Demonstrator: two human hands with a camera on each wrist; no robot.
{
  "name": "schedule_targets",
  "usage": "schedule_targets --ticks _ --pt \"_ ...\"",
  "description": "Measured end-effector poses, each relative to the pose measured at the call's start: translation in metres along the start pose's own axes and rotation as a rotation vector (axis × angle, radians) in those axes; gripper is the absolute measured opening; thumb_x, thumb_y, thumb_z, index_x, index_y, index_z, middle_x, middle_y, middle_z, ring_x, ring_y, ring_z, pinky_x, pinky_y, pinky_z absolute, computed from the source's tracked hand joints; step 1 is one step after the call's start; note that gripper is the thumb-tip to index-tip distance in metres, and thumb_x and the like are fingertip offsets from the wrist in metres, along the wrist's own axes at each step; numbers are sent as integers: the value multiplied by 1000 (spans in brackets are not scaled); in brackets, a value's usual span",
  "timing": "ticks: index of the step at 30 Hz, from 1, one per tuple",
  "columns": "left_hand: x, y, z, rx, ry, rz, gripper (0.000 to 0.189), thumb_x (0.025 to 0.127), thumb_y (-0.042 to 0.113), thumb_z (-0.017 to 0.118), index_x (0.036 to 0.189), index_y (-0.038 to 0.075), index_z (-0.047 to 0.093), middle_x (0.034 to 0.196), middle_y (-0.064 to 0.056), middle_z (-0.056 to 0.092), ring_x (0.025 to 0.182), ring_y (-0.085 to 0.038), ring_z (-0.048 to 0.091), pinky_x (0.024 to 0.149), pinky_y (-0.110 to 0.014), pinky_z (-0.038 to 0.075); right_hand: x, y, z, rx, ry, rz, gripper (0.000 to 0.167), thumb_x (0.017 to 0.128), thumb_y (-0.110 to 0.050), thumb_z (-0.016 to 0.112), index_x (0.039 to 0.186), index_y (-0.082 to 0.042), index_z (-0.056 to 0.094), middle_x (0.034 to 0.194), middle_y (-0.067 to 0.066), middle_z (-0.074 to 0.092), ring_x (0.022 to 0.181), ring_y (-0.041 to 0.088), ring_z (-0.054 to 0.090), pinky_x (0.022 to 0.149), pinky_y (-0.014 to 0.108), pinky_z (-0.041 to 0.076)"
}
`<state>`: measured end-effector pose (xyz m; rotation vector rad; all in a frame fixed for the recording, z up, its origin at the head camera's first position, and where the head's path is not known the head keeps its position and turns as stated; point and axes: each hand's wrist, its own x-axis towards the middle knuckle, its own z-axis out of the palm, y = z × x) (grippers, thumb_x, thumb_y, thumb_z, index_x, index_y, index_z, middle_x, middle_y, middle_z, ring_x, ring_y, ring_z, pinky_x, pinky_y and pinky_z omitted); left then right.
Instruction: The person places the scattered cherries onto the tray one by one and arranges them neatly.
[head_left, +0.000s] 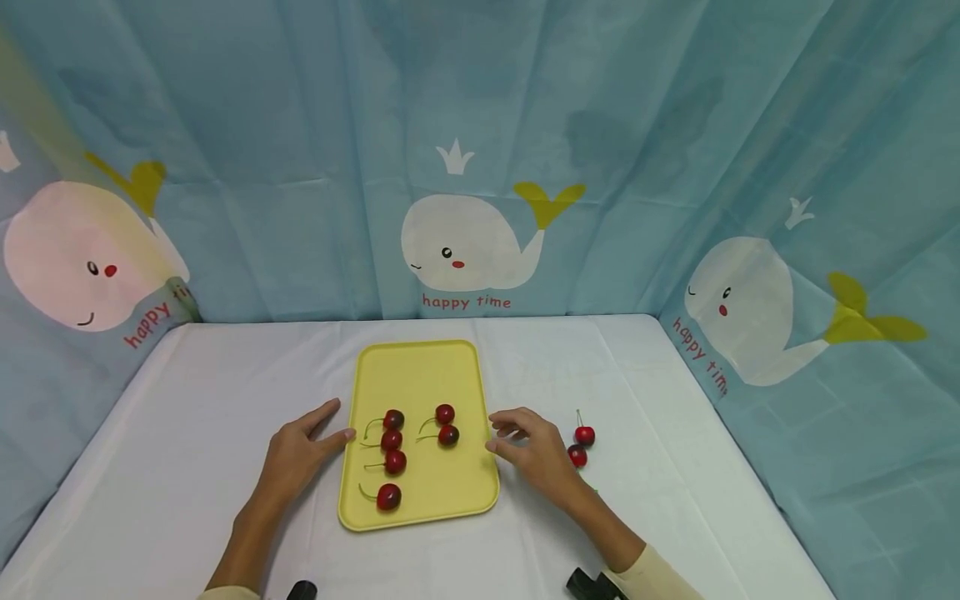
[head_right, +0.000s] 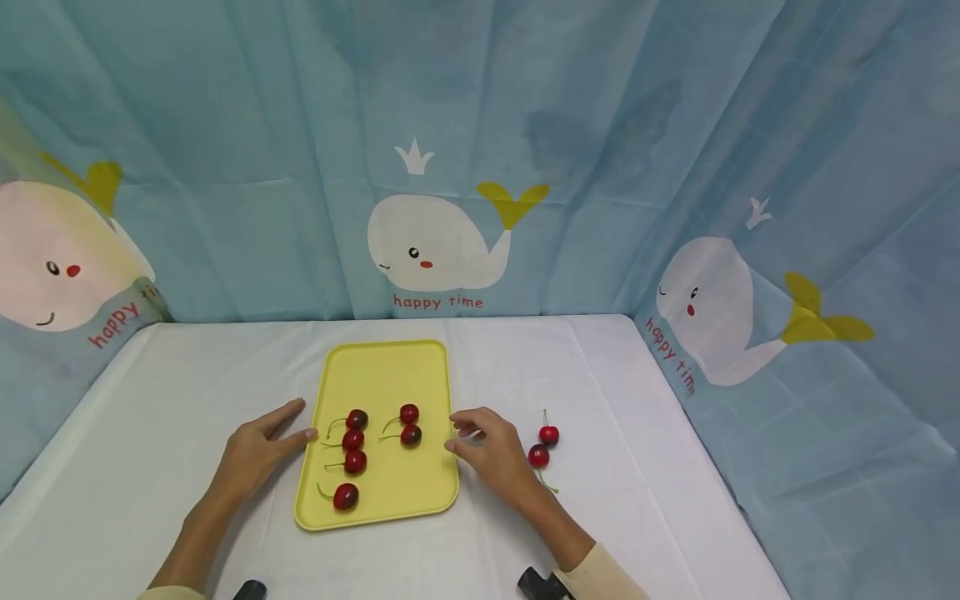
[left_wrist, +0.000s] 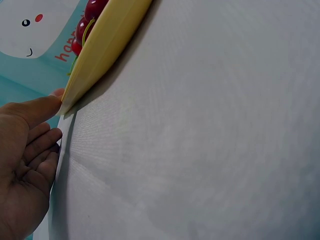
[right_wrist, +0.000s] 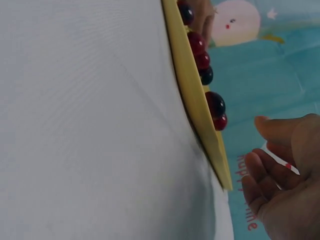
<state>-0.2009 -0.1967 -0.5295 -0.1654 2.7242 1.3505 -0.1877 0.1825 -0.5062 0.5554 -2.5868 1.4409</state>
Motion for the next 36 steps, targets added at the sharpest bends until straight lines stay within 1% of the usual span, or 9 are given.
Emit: schedule_targets --ticks 6,12,17,20,27,30,36 --pt "1 0 1 -1 -1 0 81 96 47 77 163 13 44 168 -16 40 159 -44 28 128 -63 28 -5 6 -11 -20 21 24 37 90 -14 86 124 -5 75 113 5 76 100 15 72 89 31 64" --pt "0 2 0 -5 -4 -5 81 96 46 77 162 12 44 169 -16 39 159 -44 27 128 -63 27 -8 9 -17 -8 56 42 38 88 -14 88 123 -6 76 111 3 76 99 16 73 89 31 64" --pt "0 3 -1 -4 -3 -3 80 97 44 77 162 11 45 168 -17 39 159 -44 27 128 -63 27 -12 9 -23 1 69 65 37 88 -13 88 122 -5 76 112 4 76 98 16 73 88 28 63" --pt "-1 3 -1 -4 -2 -2 80 97 44 77 162 12 45 168 -17 39 159 -44 27 128 -63 27 -15 10 -27 16 79 78 36 89 -14 87 122 -5 76 112 7 76 98 16 73 87 27 63" --pt "0 2 0 -4 0 -4 80 97 46 77 162 12 45 168 -16 40 160 -43 27 128 -63 27 -20 14 -38 -12 127 53 34 89 -16 88 120 -18 76 112 12 76 97 15 73 86 28 63" --pt "0 1 0 -1 -1 -7 80 97 45 77 162 12 44 168 -16 40 160 -43 27 128 -63 27 -23 16 -43 -14 148 52 34 88 -16 88 121 -19 76 112 12 76 97 15 73 86 29 63" --pt "0 1 0 4 -4 -16 81 96 46 77 163 13 44 169 -16 39 160 -44 27 128 -63 27 -29 20 -53 -20 180 83 32 91 -19 86 121 -18 76 114 9 76 96 12 72 83 24 62"
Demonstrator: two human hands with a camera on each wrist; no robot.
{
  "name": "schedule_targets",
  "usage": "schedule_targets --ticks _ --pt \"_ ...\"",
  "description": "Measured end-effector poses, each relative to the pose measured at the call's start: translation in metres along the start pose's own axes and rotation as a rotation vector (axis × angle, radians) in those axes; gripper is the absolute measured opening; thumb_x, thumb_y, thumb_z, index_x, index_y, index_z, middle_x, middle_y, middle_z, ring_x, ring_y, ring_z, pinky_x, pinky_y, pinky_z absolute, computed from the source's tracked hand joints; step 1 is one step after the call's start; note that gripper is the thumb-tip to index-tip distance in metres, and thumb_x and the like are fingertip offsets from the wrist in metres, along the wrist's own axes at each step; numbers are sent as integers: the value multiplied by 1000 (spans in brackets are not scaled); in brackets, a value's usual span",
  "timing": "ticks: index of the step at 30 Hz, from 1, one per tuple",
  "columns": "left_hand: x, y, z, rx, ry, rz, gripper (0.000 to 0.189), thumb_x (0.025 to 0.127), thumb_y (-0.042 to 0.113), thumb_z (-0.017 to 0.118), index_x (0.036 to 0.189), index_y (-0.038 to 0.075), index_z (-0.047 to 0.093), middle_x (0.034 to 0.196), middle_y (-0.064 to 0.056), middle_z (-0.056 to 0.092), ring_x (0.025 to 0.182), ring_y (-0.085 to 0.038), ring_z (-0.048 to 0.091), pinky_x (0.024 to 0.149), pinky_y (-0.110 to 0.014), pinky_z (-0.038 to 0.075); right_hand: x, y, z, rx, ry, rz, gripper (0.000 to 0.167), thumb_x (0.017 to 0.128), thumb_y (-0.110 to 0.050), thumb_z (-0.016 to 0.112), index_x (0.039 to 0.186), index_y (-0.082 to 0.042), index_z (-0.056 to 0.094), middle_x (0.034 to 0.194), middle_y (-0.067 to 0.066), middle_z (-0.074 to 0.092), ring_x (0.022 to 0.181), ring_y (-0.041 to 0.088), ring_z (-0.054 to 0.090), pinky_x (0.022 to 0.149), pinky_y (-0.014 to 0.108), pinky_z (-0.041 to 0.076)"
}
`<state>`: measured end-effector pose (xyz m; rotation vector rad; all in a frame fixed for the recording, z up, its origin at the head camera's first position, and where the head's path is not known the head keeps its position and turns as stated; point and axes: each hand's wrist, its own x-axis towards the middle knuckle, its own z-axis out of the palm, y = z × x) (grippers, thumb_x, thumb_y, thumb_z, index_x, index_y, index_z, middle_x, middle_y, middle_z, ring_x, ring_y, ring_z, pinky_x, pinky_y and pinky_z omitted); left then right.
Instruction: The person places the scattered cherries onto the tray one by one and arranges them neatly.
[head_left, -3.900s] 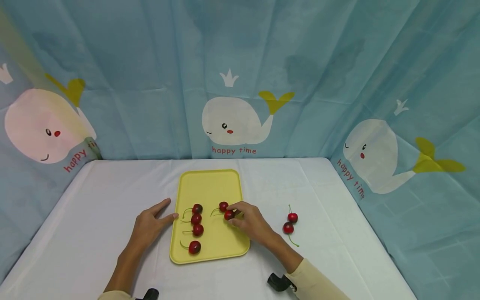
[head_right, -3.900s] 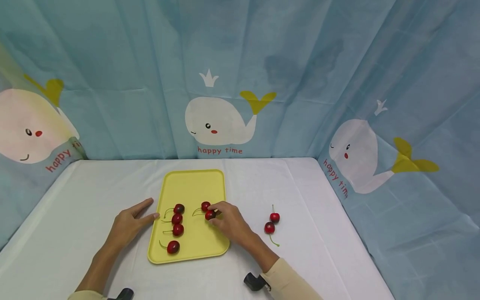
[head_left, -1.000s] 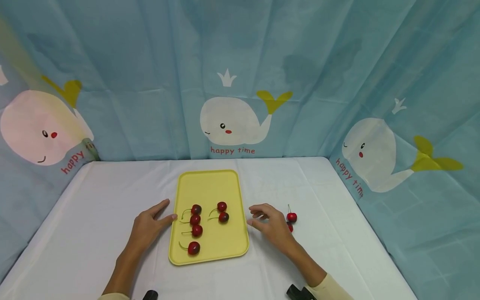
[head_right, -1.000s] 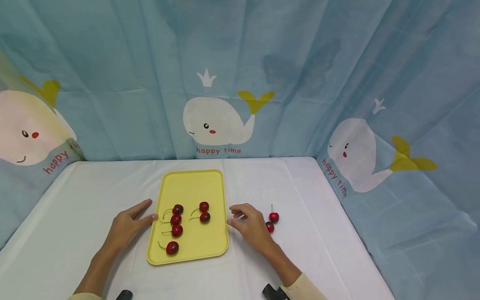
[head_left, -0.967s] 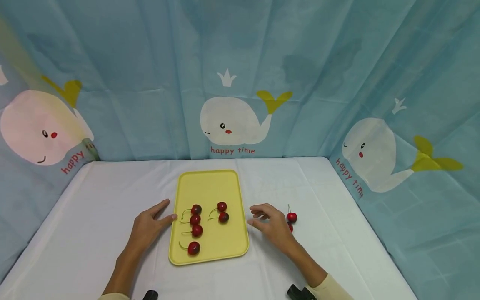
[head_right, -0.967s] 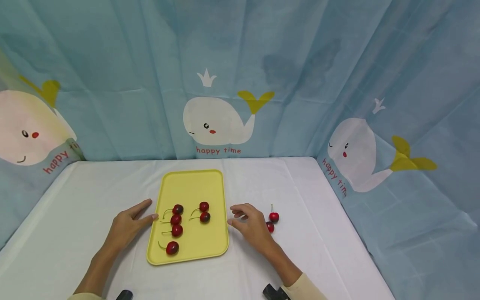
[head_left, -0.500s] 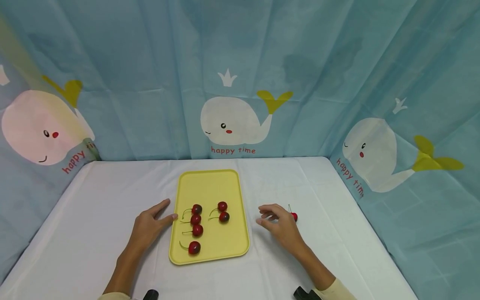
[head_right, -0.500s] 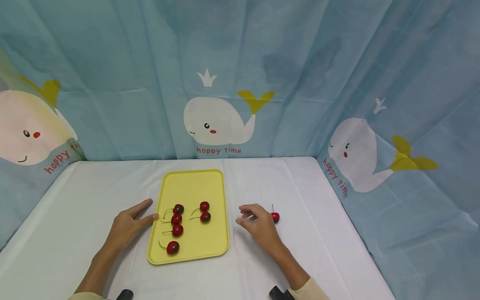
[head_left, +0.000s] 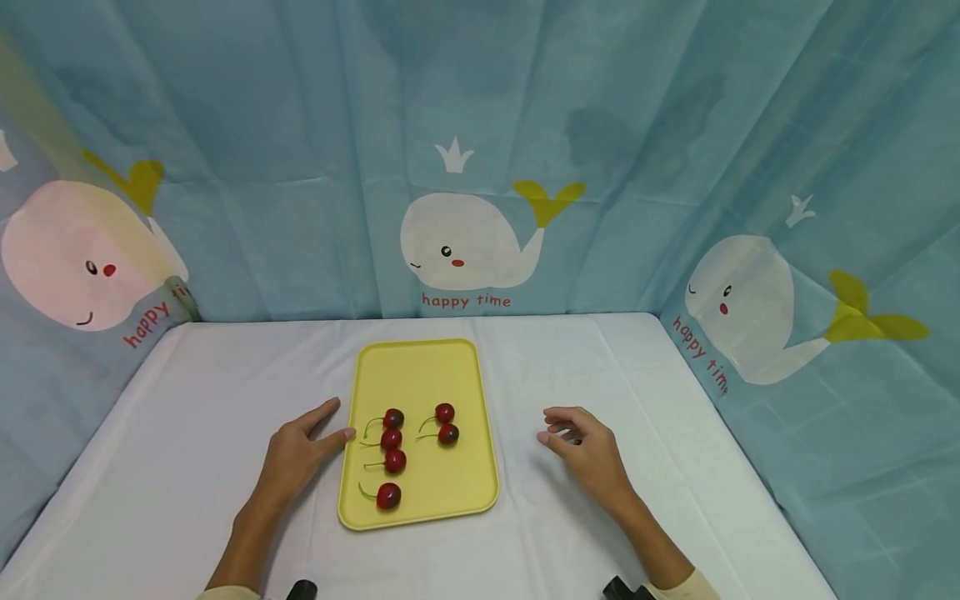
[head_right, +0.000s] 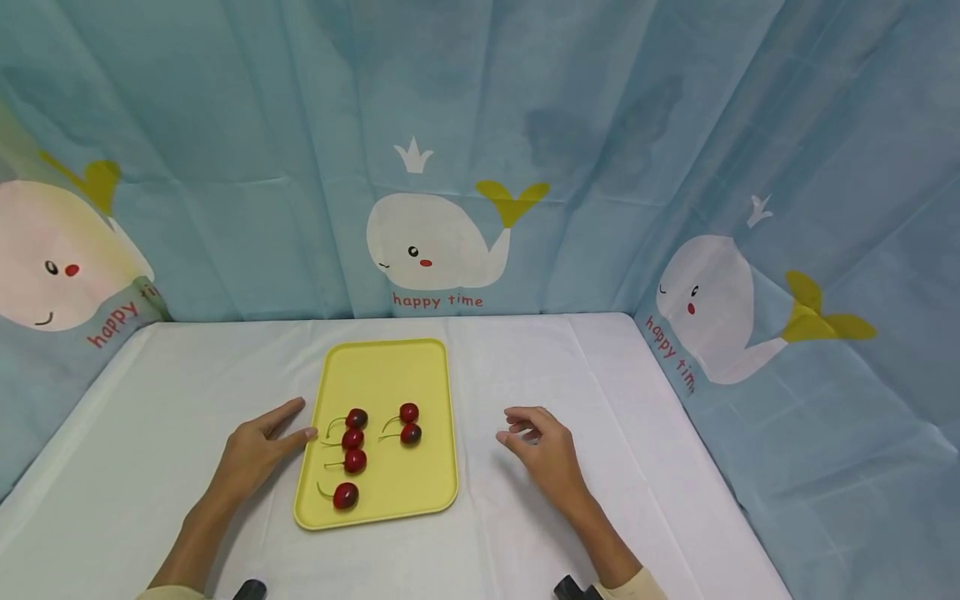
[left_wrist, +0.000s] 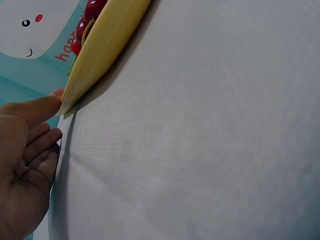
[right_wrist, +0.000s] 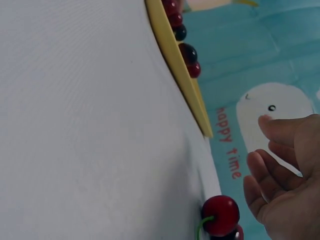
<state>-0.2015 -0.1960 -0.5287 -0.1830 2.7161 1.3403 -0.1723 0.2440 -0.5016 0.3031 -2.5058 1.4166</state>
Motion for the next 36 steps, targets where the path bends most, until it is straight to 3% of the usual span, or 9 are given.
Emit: schedule_targets --ticks 3,5,10,26,36 --pt "0 0 0 6 -1 -8 81 96 46 77 163 13 44 169 -16 39 159 -44 27 128 -63 27 -1 1 -5 30 12 27 30 92 -18 85 120 -15 77 112 11 75 88 16 73 71 23 62" --pt "0 -1 0 10 -3 -12 81 96 47 76 163 14 44 169 -16 38 160 -44 27 128 -63 27 -1 1 -8 45 20 42 30 91 -18 85 120 -14 77 112 12 75 87 18 73 70 22 62" --pt "1 -1 1 5 -4 -12 81 96 47 77 163 14 44 169 -16 38 160 -44 27 128 -64 27 -3 3 -15 15 49 49 30 91 -19 86 119 -15 77 112 10 76 93 18 72 83 20 61" --pt "1 -1 0 -3 4 13 81 97 48 76 162 13 44 168 -16 40 159 -44 28 128 -63 28 -4 16 -28 -134 148 71 31 88 -12 87 118 -9 79 108 9 77 90 11 68 81 17 57" --pt "1 -1 0 -6 2 13 80 97 46 76 162 12 44 168 -17 39 159 -44 28 128 -63 28 -3 19 -33 -213 176 228 33 92 -21 85 122 -9 77 115 7 75 100 20 70 78 22 57"
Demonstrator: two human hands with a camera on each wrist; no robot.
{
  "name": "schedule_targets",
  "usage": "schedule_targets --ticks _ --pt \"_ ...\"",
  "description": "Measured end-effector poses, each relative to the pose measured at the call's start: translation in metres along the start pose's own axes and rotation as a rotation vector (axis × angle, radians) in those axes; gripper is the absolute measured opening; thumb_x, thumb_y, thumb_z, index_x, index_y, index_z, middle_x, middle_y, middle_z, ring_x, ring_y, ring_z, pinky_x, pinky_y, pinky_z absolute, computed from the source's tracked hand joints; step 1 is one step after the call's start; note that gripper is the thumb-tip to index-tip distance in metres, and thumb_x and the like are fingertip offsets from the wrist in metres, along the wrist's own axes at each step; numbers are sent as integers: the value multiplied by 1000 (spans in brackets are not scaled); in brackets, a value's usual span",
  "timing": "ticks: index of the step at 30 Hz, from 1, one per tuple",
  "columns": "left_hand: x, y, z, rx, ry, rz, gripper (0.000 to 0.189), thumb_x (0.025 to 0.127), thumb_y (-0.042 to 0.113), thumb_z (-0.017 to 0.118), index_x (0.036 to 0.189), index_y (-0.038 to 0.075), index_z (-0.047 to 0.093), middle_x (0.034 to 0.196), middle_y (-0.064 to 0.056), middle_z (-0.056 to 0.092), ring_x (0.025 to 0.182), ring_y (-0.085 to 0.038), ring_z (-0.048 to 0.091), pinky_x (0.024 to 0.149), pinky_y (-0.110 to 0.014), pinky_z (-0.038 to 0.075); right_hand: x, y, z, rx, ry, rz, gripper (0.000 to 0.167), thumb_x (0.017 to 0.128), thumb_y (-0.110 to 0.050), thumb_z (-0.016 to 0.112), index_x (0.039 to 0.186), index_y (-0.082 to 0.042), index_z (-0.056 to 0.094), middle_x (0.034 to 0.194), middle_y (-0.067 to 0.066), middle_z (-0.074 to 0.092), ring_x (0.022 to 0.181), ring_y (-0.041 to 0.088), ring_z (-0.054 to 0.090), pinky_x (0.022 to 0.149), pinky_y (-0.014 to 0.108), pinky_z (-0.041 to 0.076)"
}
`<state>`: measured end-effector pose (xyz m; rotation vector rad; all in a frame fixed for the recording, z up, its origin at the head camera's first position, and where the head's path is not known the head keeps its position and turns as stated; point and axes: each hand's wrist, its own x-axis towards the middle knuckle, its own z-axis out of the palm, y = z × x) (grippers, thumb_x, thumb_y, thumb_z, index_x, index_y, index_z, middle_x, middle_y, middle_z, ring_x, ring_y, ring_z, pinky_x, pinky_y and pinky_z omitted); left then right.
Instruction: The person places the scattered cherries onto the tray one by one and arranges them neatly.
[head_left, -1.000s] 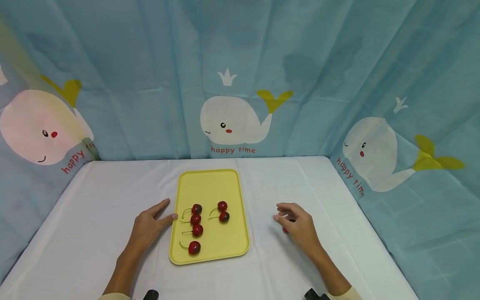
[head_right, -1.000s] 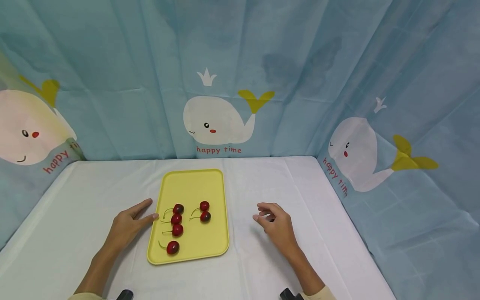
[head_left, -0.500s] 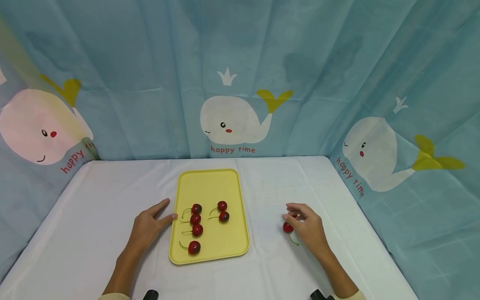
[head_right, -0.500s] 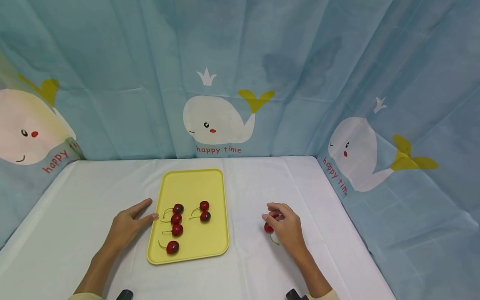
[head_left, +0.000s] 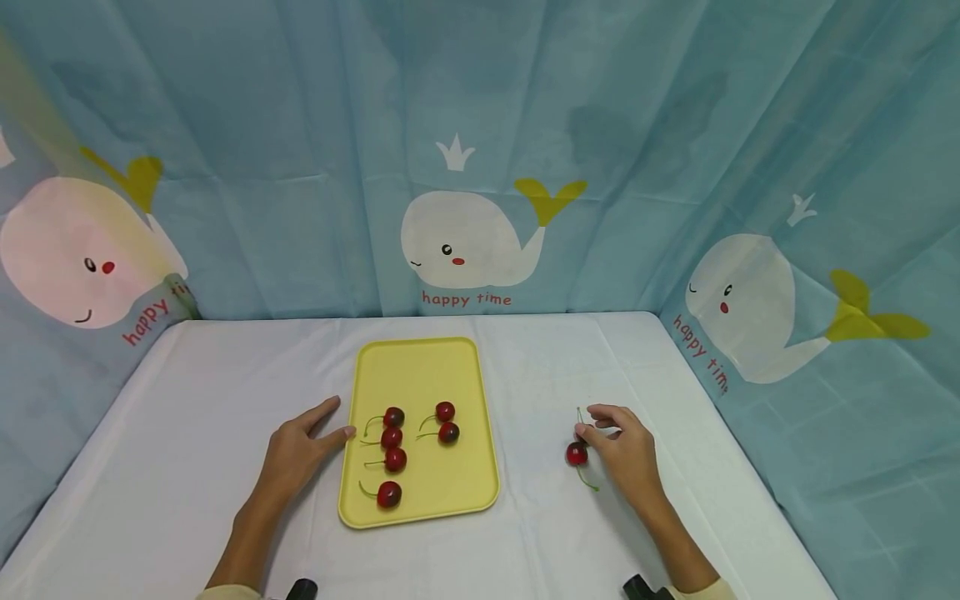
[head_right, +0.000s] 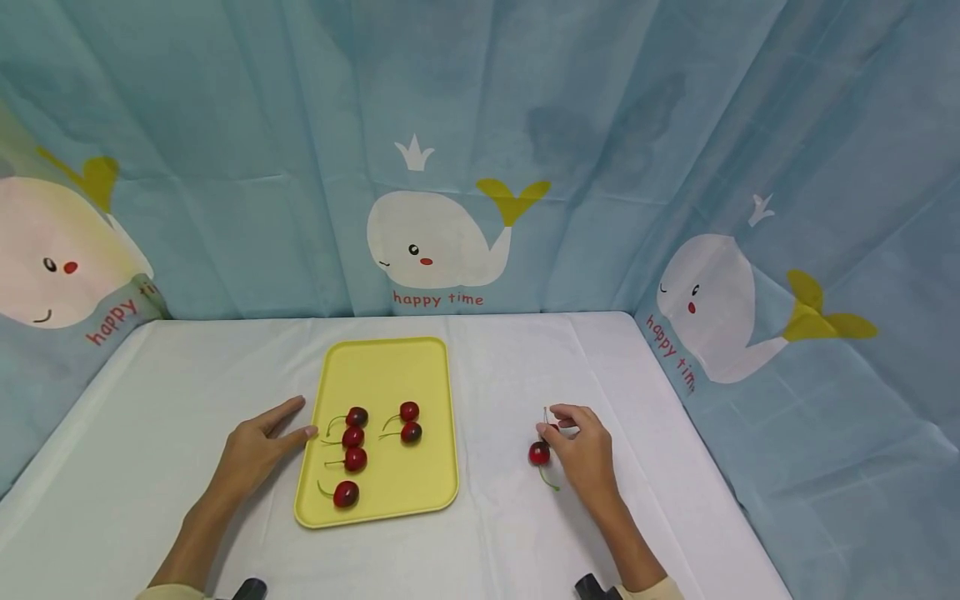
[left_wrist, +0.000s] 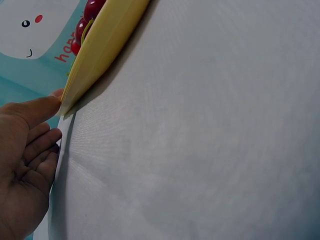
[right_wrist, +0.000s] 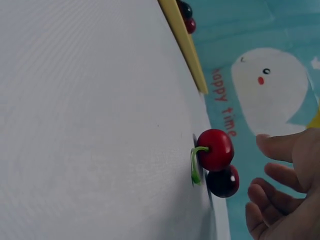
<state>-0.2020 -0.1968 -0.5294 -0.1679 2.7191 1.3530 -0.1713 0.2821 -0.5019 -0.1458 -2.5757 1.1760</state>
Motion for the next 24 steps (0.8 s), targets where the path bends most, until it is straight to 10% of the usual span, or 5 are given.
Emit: schedule_targets --ticks 24 --pt "-1 1 0 6 -4 -9 80 97 46 75 163 13 44 169 -16 38 160 -44 26 129 -63 26 5 10 4 -134 -115 114 35 91 -24 85 118 -2 77 107 13 72 96 24 67 78 27 58"
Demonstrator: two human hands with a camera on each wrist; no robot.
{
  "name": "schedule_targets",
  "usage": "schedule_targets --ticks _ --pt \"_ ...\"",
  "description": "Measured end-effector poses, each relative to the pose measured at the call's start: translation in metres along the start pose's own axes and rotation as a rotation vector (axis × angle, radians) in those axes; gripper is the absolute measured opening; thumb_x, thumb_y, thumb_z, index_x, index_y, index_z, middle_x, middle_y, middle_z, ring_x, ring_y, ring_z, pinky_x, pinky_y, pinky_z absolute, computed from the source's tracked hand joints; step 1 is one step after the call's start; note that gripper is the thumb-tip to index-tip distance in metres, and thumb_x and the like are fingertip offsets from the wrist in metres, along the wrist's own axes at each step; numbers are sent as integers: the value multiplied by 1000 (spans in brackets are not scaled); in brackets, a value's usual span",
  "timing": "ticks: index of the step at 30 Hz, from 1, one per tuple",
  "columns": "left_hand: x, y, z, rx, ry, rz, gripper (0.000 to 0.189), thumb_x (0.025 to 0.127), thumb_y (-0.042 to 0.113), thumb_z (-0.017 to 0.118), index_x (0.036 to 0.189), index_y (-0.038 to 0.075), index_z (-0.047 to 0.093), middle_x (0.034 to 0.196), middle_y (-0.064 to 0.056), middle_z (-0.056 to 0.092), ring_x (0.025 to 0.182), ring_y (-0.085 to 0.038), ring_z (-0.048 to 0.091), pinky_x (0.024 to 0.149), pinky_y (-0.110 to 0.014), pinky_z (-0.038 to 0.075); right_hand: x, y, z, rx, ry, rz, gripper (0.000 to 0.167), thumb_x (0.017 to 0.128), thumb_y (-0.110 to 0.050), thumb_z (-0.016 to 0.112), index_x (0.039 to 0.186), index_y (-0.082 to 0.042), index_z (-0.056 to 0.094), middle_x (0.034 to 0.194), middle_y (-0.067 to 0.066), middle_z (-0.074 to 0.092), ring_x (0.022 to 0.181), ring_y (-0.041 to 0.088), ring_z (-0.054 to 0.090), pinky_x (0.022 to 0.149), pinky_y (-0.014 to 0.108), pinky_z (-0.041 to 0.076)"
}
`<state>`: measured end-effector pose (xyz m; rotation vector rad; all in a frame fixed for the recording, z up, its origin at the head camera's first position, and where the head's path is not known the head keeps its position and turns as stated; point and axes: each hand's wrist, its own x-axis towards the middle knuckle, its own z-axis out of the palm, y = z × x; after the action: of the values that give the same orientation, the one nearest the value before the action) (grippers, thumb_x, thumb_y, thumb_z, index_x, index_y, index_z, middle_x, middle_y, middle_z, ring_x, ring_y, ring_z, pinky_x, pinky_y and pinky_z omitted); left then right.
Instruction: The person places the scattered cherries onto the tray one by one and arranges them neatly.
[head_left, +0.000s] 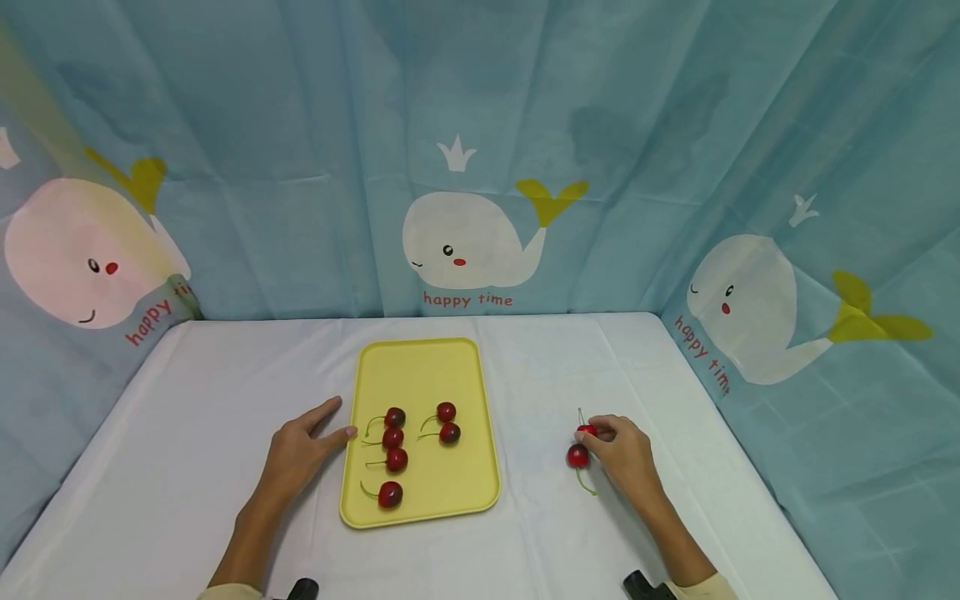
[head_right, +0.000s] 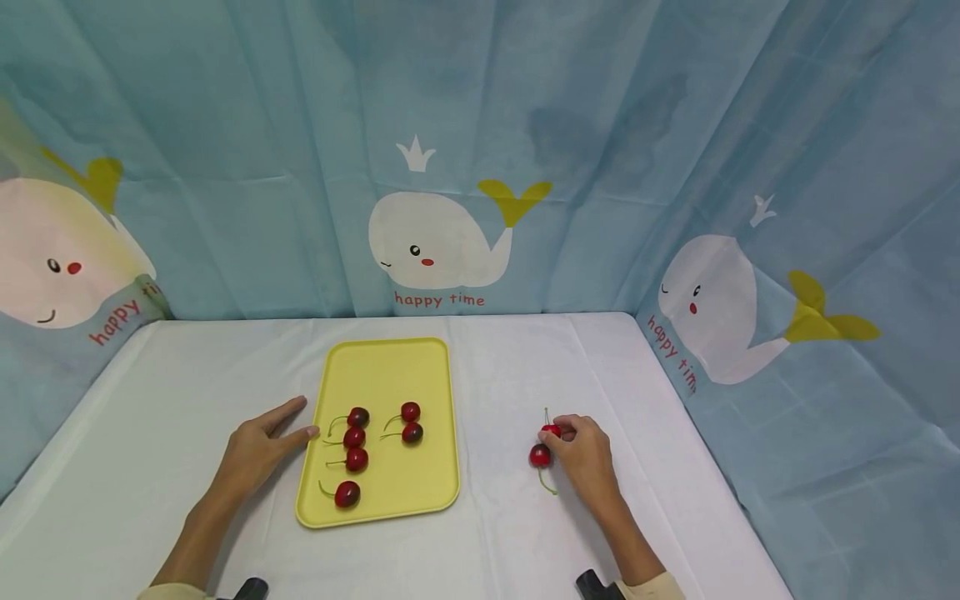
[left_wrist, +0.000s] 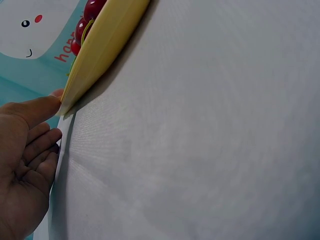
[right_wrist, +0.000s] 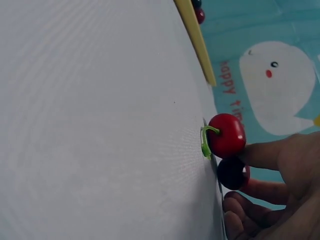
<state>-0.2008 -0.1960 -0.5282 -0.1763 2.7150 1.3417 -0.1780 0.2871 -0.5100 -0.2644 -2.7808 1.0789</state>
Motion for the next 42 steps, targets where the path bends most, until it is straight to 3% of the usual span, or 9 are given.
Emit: schedule_targets --ticks 19,28,36,42 --pt "0 -3 1 1 1 -6 81 97 48 75 163 14 44 169 -16 38 160 -44 26 129 -63 26 -2 -1 -3 12 -10 8 42 91 -21 84 127 -3 73 107 11 77 100 27 71 79 30 60" --pt "-1 -1 1 3 7 2 80 97 48 75 163 13 44 169 -16 39 159 -44 27 128 -63 27 -3 -1 -2 64 -10 10 42 93 -20 82 132 -6 72 121 14 76 107 32 73 82 37 66" --pt "0 -2 1 -4 10 2 80 97 48 75 163 14 44 169 -16 39 160 -43 27 129 -63 27 -3 -7 -2 109 -17 -29 39 92 -16 83 129 -8 73 117 12 76 102 27 73 75 20 60" --pt "0 -2 1 -6 14 9 81 97 48 76 163 14 44 169 -15 40 159 -43 28 129 -62 27 -4 -12 0 123 -8 -86 36 91 -11 83 126 -8 75 115 10 75 97 24 72 70 19 58"
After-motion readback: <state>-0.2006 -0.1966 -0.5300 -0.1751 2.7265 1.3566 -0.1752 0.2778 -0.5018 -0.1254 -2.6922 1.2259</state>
